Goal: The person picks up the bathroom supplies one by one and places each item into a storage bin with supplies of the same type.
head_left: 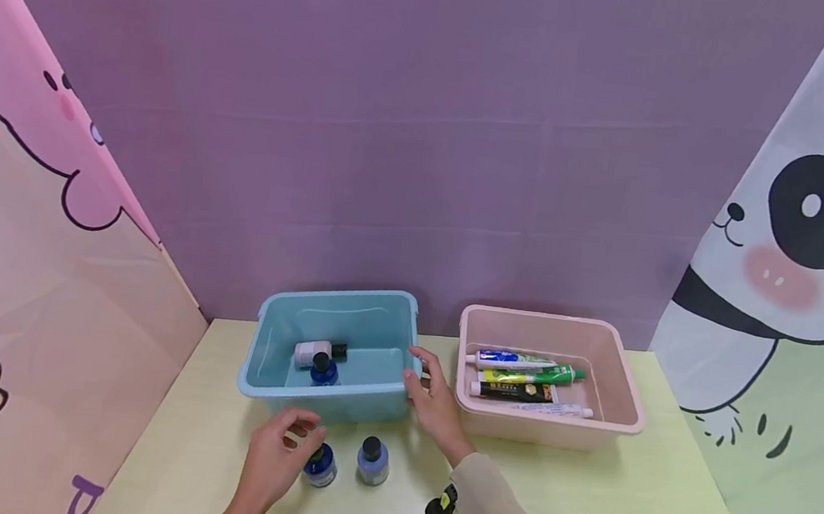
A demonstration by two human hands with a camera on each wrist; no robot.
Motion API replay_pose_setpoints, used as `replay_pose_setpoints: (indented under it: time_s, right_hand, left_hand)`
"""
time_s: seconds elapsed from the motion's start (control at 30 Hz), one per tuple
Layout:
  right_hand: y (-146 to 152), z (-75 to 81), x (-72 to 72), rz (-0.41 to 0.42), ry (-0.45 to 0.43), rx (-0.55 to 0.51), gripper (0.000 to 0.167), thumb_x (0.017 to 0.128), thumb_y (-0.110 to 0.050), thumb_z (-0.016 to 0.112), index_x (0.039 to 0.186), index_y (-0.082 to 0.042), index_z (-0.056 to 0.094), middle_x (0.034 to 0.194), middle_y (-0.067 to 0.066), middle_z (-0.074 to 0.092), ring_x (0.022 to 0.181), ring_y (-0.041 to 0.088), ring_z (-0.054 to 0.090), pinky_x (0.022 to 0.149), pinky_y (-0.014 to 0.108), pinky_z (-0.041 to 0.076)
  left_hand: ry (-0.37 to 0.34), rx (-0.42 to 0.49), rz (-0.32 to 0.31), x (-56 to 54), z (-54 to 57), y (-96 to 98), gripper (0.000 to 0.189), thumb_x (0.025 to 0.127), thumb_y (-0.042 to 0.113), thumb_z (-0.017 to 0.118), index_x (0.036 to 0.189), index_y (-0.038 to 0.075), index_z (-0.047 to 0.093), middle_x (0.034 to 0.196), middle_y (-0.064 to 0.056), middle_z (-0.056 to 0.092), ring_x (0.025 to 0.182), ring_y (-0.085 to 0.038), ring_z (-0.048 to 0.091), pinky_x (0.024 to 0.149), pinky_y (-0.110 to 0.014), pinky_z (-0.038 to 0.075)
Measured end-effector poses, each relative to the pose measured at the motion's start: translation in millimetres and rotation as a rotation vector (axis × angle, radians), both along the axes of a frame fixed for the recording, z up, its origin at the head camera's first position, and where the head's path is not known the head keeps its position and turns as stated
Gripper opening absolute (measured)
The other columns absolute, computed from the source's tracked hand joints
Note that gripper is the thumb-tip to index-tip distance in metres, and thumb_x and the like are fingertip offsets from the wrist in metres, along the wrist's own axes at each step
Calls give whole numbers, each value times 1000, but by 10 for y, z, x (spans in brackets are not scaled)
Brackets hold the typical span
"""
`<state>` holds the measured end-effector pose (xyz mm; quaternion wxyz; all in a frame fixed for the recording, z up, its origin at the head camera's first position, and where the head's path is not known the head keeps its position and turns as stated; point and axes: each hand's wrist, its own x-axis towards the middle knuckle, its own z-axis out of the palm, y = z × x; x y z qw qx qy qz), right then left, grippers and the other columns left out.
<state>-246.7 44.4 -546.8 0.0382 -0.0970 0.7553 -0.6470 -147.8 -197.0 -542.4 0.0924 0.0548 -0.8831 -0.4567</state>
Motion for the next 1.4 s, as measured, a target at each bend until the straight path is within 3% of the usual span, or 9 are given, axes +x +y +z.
replay_pose_setpoints:
  time_s: [0.2, 0.5, 0.93, 1.4]
  right_hand:
    - [-5, 19, 18, 1, 3, -15, 46, 108, -32, 51, 152, -29, 41, 151, 26, 46, 125, 36, 59, 95, 56, 56]
    - [3, -5, 10, 12, -6, -12, 45, 108, -34, 51, 152, -30, 42, 148, 27, 47, 122, 35, 60, 97, 57, 55]
    - [6, -51, -4, 16, -10, -17, 42, 108, -40, 51, 149, -39, 43, 149, 25, 47, 124, 35, 59, 98, 58, 55]
    - [14, -48, -24, 17, 1, -27, 45, 107, -37, 52, 151, -32, 42, 148, 26, 47, 122, 35, 60, 98, 60, 54]
  left_hand:
    - [-59, -63, -43, 36, -97, 25, 26, 89, 26, 81, 109, 12, 73, 108, -5, 71, 96, -15, 62, 74, -27, 51]
    - [-108, -130, -38, 83, -257, 0, 33, 83, 25, 85, 111, 13, 73, 114, -6, 67, 100, -20, 62, 71, -26, 49]
    - [-189, -51, -17, 77, -346, -26, 34, 86, 26, 83, 115, 12, 71, 118, -8, 64, 104, -22, 60, 72, -23, 52]
    - [-166, -29, 1, 80, -351, 10, 29, 87, 23, 83, 112, 12, 72, 119, -9, 64, 107, -24, 62, 74, -29, 59]
